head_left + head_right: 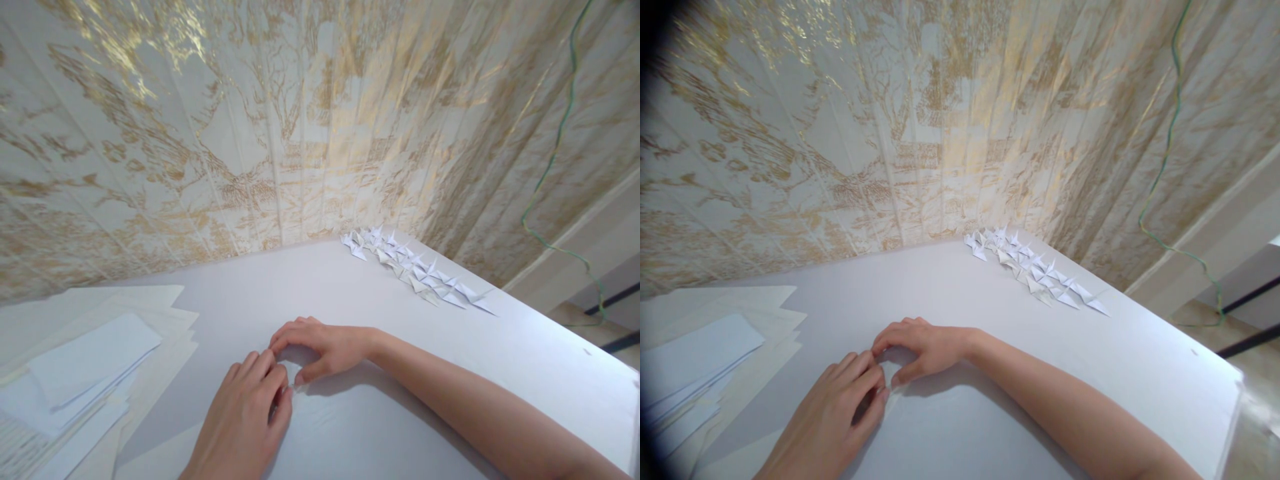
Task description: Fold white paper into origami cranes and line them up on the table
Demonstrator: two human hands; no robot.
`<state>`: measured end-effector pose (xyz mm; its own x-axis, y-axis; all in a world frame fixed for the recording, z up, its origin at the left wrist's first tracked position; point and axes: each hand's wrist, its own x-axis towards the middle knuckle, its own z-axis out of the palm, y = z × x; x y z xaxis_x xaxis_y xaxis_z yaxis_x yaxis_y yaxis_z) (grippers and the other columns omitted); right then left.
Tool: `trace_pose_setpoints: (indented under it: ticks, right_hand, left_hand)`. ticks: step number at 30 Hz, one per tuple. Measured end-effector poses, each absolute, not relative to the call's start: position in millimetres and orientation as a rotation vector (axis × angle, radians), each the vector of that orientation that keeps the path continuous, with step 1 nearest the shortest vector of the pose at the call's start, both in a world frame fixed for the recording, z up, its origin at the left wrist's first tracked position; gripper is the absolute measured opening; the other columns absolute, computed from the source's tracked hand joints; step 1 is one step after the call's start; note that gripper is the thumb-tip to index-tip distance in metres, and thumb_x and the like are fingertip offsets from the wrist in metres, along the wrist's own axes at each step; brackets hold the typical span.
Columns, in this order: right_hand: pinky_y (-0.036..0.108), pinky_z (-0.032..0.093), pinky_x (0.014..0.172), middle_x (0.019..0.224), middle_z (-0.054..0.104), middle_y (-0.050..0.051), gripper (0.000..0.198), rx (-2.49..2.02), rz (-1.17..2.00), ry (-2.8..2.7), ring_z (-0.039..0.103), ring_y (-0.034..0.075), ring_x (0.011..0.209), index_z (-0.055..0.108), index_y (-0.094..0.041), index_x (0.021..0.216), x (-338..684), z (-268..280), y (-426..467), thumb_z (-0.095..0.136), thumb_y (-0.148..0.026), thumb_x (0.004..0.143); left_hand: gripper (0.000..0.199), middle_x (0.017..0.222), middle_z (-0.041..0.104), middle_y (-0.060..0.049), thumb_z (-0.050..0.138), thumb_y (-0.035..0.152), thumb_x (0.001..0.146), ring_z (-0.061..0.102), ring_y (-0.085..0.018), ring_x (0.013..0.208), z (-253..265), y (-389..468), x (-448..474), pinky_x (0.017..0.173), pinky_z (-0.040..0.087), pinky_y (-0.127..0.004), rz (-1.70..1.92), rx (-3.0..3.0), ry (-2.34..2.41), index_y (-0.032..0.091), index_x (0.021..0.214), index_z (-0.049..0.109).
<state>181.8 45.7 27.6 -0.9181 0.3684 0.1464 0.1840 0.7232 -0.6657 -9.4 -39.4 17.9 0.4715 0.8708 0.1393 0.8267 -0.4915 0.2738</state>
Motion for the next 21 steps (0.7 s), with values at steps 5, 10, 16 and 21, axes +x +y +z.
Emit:
trace_pose_setpoints:
  ticks: [5,10,16,21]
  right_hand:
    - [0.039,0.028,0.107,0.129,0.056,0.013,0.045,-0.489,0.964,-2.689,0.048,0.024,0.123,0.051,-0.015,0.12,180.0,28.7,43.7,0.072,-0.022,0.081]
    - [0.039,0.029,0.106,0.131,0.055,0.012,0.049,-0.546,0.925,-2.73,0.047,0.024,0.122,0.05,-0.018,0.12,178.4,32.5,41.0,0.073,-0.02,0.077]
    - [0.042,0.03,0.106,0.133,0.053,0.015,0.051,-0.596,0.885,-2.791,0.046,0.027,0.124,0.049,-0.015,0.123,176.0,40.3,36.8,0.072,-0.018,0.078]
    - [0.041,0.029,0.106,0.134,0.053,0.013,0.047,-0.587,0.895,-2.8,0.046,0.025,0.125,0.051,-0.018,0.12,176.8,43.0,36.7,0.072,-0.015,0.078]
  left_hand:
    - [0.022,0.084,0.061,-0.005,0.042,0.016,0.087,0.057,-0.027,0.083,18.3,-39.7,-8.3,0.071,0.044,-0.044,0.411,2.56,1.484,0.022,0.071,0.056]
    - [0.02,0.086,0.063,-0.005,0.042,0.015,0.085,0.057,-0.027,0.084,17.2,-39.0,-8.0,0.072,0.044,-0.044,0.393,2.577,1.504,0.023,0.073,0.056]
    - [0.019,0.077,0.059,-0.003,0.042,0.015,0.081,0.056,-0.025,0.077,15.2,-35.9,-12.9,0.068,0.043,-0.04,0.359,2.569,1.54,0.023,0.066,0.051]
    - [0.021,0.079,0.06,-0.002,0.044,0.021,0.084,0.058,-0.025,0.081,17.7,-33.4,-19.5,0.07,0.044,-0.041,0.287,2.461,1.506,0.023,0.065,0.053]
